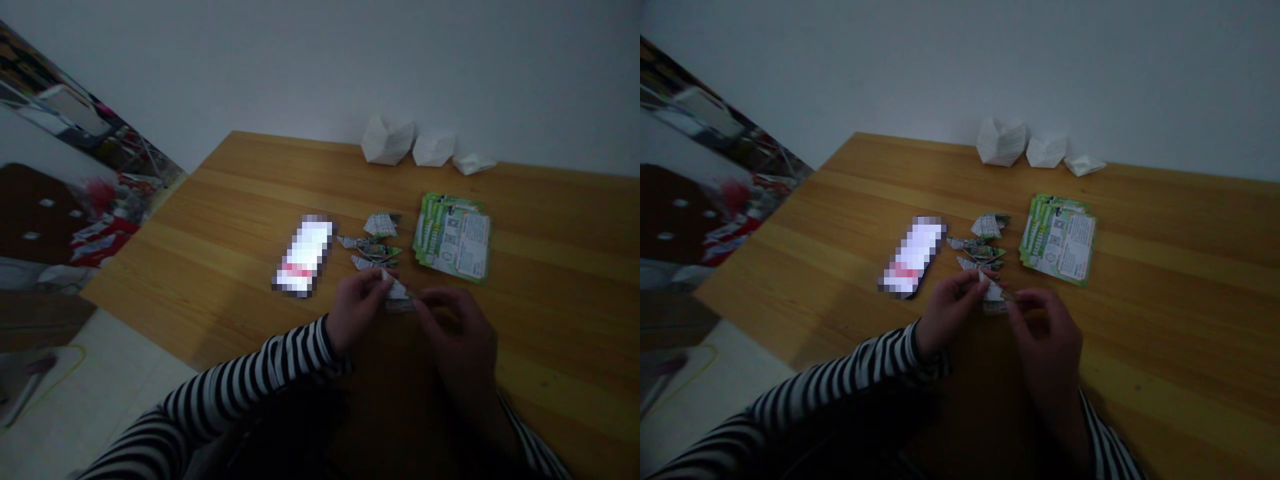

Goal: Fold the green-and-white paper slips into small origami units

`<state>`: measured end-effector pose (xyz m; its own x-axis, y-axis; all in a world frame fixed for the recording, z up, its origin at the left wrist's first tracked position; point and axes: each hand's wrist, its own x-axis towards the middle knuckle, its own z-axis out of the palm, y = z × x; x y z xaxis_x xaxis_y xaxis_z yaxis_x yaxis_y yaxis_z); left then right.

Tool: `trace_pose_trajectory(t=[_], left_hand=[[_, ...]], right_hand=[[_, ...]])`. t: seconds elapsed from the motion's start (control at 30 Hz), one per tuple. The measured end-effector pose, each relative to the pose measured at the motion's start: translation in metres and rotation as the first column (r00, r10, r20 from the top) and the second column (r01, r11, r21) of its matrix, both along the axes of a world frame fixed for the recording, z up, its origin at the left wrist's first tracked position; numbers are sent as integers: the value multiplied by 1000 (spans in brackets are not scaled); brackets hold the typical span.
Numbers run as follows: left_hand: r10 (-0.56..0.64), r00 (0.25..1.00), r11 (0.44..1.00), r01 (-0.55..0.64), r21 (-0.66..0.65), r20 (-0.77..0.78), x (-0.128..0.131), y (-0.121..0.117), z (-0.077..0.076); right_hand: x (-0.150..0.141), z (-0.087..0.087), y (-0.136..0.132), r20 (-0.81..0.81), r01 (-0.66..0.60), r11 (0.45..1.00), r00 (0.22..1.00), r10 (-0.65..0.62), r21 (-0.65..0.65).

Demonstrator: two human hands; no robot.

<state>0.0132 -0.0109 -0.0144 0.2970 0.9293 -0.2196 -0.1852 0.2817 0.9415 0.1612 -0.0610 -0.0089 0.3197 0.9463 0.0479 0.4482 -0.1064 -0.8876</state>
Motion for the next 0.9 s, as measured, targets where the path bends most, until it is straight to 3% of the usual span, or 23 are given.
trace_pose_trajectory(t=[0.23, 0.47, 0.63, 0.77, 0.9], left_hand=[[2, 992, 993, 13, -117, 128, 0, 2, 0], [-7, 987, 992, 27, -123, 158, 1, 2, 1], [-38, 986, 993, 56, -108, 164, 0, 1, 0], [-38, 991, 992, 53, -112, 132, 0, 1, -1], [-32, 994, 992, 44, -117, 104, -1, 2, 0]], right_hand=[[5, -1, 4, -53, -53, 991, 997, 47, -121], [17, 6, 15, -138, -223, 941, 971, 193, -254], [19, 2, 14, -138, -266, 928, 962, 237, -259], [16, -3, 9, 121, -180, 977, 974, 194, -117], [14, -6, 6, 409, -186, 982, 898, 160, 24]])
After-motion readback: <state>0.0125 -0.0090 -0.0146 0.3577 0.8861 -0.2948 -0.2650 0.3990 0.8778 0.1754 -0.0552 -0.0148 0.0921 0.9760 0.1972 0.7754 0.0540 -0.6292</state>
